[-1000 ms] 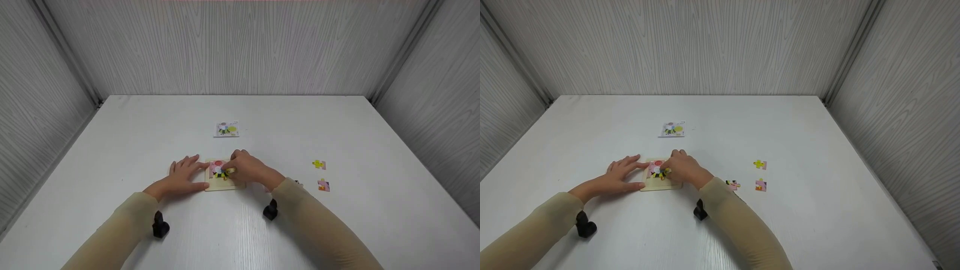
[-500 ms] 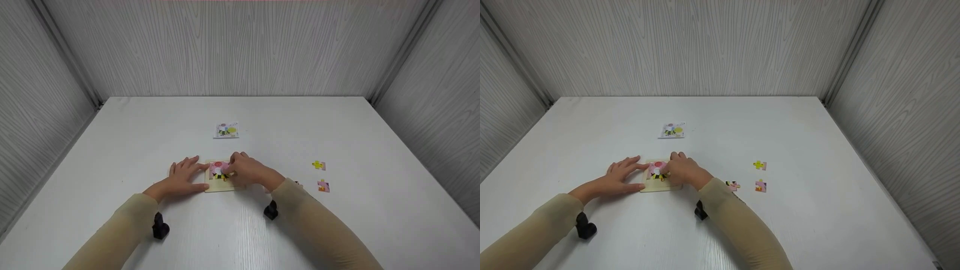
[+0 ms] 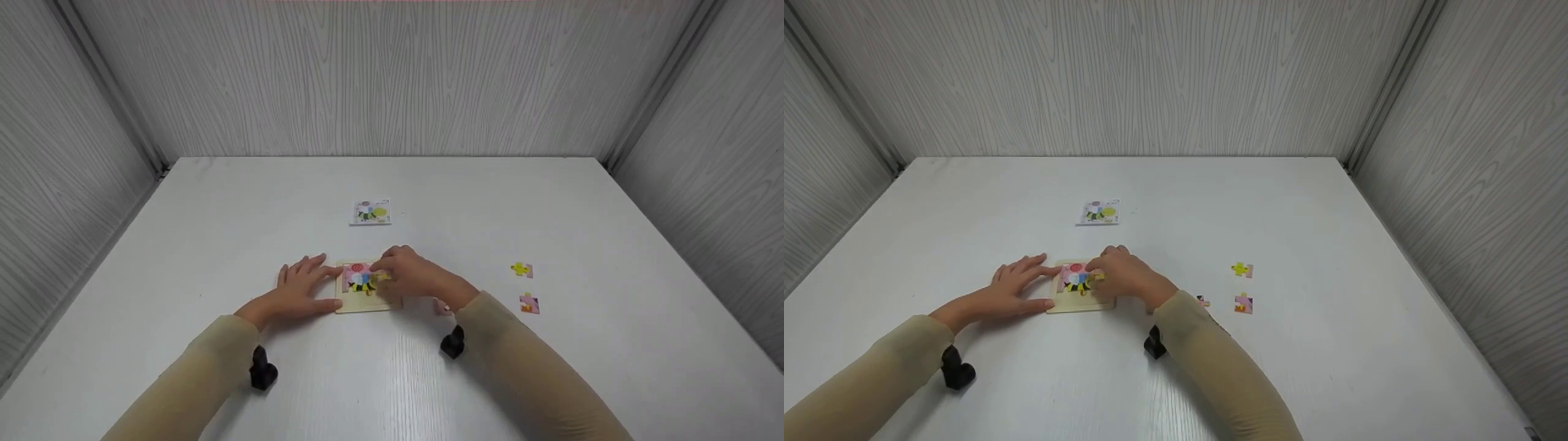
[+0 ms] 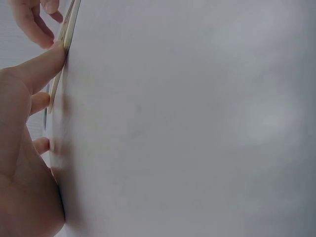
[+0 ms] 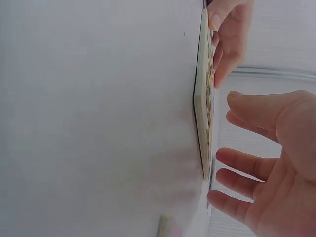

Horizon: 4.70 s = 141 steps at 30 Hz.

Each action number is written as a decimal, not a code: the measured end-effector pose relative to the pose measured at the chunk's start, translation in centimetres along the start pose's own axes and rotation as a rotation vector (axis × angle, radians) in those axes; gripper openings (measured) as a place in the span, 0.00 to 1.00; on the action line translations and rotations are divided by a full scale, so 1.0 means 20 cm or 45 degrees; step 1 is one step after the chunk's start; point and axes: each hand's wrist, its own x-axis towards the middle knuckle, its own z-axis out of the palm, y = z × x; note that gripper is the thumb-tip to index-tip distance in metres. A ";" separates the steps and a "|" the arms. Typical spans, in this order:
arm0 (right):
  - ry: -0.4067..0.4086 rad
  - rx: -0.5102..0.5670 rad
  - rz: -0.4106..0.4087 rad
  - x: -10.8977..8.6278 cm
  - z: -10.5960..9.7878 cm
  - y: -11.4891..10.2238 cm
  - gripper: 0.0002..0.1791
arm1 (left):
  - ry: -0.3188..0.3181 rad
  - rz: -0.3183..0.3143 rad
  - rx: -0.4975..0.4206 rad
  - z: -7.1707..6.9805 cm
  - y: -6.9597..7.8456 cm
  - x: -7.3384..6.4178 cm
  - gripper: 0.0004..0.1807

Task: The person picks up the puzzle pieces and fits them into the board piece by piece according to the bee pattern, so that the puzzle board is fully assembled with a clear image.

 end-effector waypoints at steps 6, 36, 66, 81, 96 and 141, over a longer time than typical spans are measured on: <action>0.071 -0.012 -0.070 -0.05 -0.03 0.04 0.19 | 0.006 0.016 -0.030 0.00 0.00 0.00 0.39; 0.232 0.135 0.008 -0.34 -0.14 0.33 0.21 | -0.003 0.024 -0.007 -0.01 0.00 -0.01 0.40; 0.359 0.187 0.203 -0.69 -0.25 0.64 0.24 | -0.010 0.022 -0.011 0.00 -0.01 0.00 0.40; 0.340 0.133 0.414 -0.79 -0.28 0.78 0.23 | -0.009 0.043 -0.011 0.00 -0.01 0.00 0.40; 0.255 0.012 0.459 -0.81 -0.29 0.86 0.19 | -0.013 0.015 0.002 0.00 0.00 0.01 0.40; 0.236 0.024 0.499 -0.74 -0.30 0.80 0.16 | -0.012 0.016 0.002 -0.01 0.00 -0.01 0.39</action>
